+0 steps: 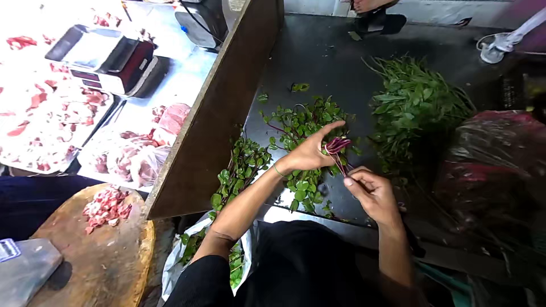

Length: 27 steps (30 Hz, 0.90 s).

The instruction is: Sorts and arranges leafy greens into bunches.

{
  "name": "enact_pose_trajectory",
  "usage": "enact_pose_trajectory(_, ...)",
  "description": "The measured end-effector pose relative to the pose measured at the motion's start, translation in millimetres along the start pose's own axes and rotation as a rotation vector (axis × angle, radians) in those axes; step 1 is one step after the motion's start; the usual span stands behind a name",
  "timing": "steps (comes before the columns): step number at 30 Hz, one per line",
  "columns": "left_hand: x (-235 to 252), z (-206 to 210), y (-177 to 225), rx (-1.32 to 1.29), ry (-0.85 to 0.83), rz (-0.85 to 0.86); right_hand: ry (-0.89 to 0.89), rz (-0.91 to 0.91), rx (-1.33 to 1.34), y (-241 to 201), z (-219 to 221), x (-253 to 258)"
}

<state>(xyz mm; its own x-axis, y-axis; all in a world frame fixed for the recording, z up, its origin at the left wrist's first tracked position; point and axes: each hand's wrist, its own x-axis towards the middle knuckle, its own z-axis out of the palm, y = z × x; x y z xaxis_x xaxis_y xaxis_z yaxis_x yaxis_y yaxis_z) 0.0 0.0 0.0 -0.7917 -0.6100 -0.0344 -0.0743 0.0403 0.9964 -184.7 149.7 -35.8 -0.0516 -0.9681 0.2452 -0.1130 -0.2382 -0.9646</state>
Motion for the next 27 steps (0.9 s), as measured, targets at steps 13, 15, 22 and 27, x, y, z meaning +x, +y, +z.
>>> enact_pose_trajectory(13,-7.7,32.1,18.1,0.786,-0.088,0.061,0.018,0.083,0.633,6.3,-9.9,-0.3)
enact_pose_trajectory(15,-10.8,37.9,12.0,0.965,-0.13,0.022,0.005,0.011,0.243,5.6,-11.2,-4.1)
enact_pose_trajectory(22,-16.3,44.7,-14.1,1.113,-0.226,-0.014,0.101,0.132,-0.228,7.3,21.3,-8.1)
enact_pose_trajectory(27,-56.5,29.9,-9.7,0.991,0.073,0.209,0.25,0.168,0.011,20.4,48.4,0.9)
